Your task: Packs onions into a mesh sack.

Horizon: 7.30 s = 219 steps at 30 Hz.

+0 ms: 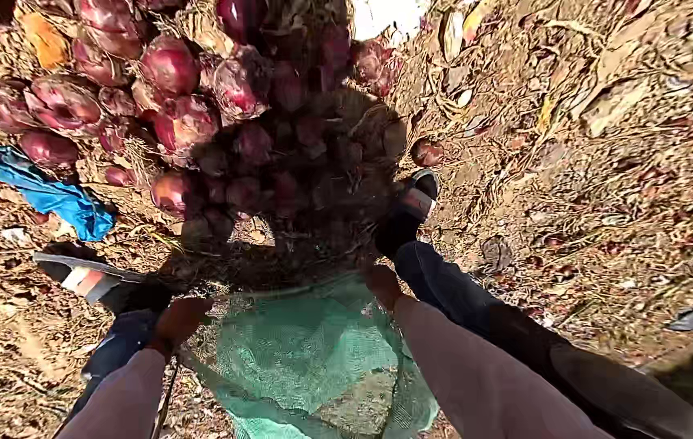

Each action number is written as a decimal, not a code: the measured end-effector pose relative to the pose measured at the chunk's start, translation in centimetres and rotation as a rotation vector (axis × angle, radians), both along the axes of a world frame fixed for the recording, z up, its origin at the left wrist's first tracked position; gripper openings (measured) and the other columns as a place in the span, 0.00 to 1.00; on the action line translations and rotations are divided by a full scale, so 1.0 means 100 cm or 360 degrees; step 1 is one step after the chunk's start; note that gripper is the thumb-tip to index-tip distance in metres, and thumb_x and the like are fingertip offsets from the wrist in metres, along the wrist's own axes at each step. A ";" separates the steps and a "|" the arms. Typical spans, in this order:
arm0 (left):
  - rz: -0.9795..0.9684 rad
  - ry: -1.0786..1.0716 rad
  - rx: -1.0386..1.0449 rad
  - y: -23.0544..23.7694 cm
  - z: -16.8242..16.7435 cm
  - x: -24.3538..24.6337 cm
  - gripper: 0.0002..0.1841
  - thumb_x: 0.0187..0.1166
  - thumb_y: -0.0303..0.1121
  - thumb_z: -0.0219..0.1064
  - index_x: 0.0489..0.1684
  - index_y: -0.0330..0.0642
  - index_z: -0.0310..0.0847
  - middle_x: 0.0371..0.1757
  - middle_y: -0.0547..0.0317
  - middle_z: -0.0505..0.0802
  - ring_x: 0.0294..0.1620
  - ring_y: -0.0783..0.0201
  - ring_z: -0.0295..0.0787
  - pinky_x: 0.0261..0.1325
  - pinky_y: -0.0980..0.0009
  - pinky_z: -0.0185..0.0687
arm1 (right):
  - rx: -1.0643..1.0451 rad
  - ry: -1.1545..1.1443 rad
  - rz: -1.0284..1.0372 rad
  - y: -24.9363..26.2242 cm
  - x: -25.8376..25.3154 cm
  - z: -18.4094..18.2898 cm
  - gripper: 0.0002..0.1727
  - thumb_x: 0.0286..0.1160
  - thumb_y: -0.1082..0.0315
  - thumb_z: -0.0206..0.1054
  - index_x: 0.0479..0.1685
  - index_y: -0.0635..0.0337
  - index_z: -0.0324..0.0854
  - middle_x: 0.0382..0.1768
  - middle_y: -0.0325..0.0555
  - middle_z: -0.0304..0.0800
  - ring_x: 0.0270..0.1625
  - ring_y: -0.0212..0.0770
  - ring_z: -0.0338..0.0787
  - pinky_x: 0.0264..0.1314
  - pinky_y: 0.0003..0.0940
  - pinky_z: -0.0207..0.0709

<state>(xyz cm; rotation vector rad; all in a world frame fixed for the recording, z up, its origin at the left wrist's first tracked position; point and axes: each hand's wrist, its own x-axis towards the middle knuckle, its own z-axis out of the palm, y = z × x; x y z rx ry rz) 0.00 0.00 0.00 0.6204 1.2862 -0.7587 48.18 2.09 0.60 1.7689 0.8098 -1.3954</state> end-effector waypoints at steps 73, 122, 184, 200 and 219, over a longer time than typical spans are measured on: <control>0.2975 -0.0113 -0.0667 0.006 0.097 0.228 0.39 0.81 0.72 0.50 0.67 0.42 0.75 0.50 0.38 0.89 0.50 0.37 0.91 0.53 0.28 0.86 | -0.0449 0.0578 -0.1304 0.100 -0.018 0.062 0.30 0.81 0.32 0.52 0.60 0.44 0.82 0.46 0.39 0.93 0.48 0.37 0.92 0.51 0.44 0.89; 0.0067 0.0274 0.0129 0.049 0.044 0.036 0.43 0.71 0.56 0.78 0.78 0.30 0.71 0.63 0.24 0.87 0.67 0.27 0.85 0.67 0.28 0.76 | -0.0358 0.0323 0.1280 0.100 -0.102 0.008 0.53 0.58 0.29 0.76 0.80 0.60 0.75 0.77 0.74 0.75 0.80 0.78 0.71 0.72 0.88 0.60; 0.0804 0.0009 0.0011 -0.017 0.046 0.159 0.42 0.77 0.59 0.71 0.82 0.34 0.70 0.76 0.38 0.84 0.79 0.46 0.79 0.84 0.47 0.71 | -0.0146 0.0130 0.1511 0.226 -0.020 0.070 0.45 0.56 0.37 0.83 0.71 0.58 0.83 0.80 0.63 0.75 0.83 0.75 0.68 0.71 0.87 0.62; 0.0917 0.0260 0.0435 0.087 -0.032 0.043 0.31 0.89 0.57 0.57 0.71 0.37 0.81 0.65 0.35 0.89 0.66 0.38 0.87 0.68 0.34 0.81 | 0.0747 0.0741 0.0765 0.233 -0.261 -0.039 0.45 0.29 0.54 0.93 0.63 0.49 0.85 0.78 0.59 0.70 0.72 0.66 0.78 0.62 0.67 0.81; 0.1000 0.0149 0.0502 0.086 -0.047 0.030 0.26 0.90 0.52 0.58 0.65 0.36 0.83 0.52 0.43 0.94 0.51 0.52 0.95 0.59 0.50 0.90 | 0.0953 0.0818 0.1193 0.180 -0.291 -0.073 0.64 0.32 0.60 0.92 0.88 0.26 0.63 0.91 0.62 0.46 0.52 0.64 0.89 0.42 0.59 0.88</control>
